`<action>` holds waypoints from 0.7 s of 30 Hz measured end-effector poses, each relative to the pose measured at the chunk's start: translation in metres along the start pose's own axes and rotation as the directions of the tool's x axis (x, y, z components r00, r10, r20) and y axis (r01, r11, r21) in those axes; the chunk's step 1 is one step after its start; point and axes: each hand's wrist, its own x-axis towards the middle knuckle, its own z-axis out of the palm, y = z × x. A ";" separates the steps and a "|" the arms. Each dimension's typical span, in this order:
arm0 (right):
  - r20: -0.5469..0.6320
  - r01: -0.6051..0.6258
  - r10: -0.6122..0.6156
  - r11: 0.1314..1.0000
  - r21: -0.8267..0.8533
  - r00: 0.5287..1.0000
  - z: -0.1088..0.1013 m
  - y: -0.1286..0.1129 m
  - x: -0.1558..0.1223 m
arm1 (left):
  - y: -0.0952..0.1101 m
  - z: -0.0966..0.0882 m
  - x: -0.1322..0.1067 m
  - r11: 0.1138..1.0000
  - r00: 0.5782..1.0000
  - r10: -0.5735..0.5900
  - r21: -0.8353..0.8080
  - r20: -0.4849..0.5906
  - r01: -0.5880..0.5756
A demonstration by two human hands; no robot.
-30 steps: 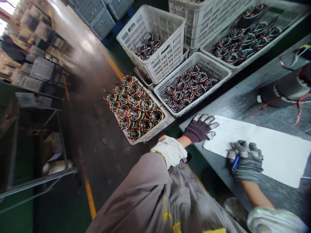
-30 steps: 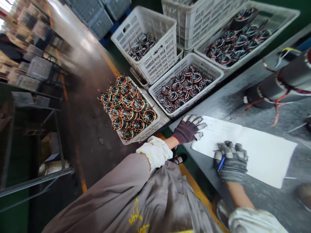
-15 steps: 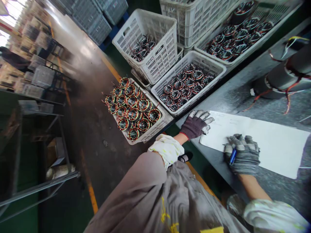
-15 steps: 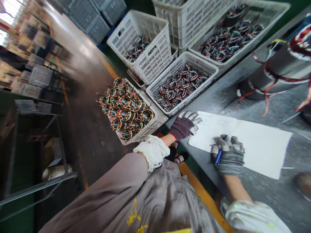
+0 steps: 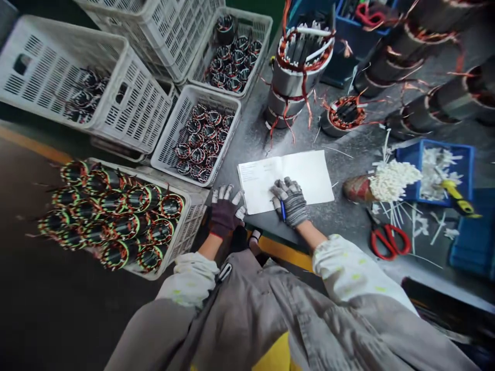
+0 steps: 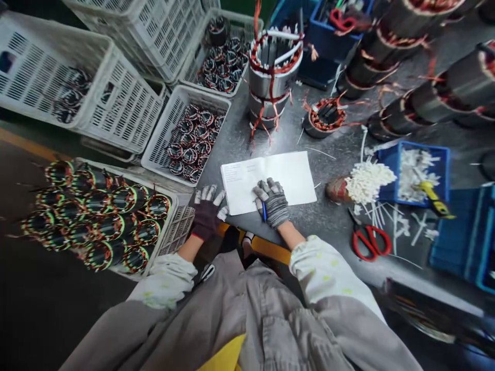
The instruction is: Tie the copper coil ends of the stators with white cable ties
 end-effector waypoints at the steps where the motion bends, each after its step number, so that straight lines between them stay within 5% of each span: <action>1: 0.000 0.003 -0.003 1.000 0.013 1.000 0.000 0.000 -0.001 | 0.003 0.001 -0.004 1.000 1.000 -0.013 0.016 -0.007 0.013; 8: -0.104 0.068 -0.063 0.997 0.039 0.993 0.000 0.001 -0.005 | 0.013 0.003 0.000 0.994 0.999 -0.034 0.100 -0.037 0.038; 15: -0.005 0.024 -0.023 0.999 0.036 1.000 -0.002 0.001 -0.005 | 0.006 -0.002 0.014 0.995 1.000 0.008 0.102 -0.019 -0.006; 21: -0.052 0.042 -0.041 0.999 0.033 0.998 0.000 0.002 -0.007 | 0.001 -0.009 0.029 0.995 0.999 0.016 0.101 -0.045 -0.011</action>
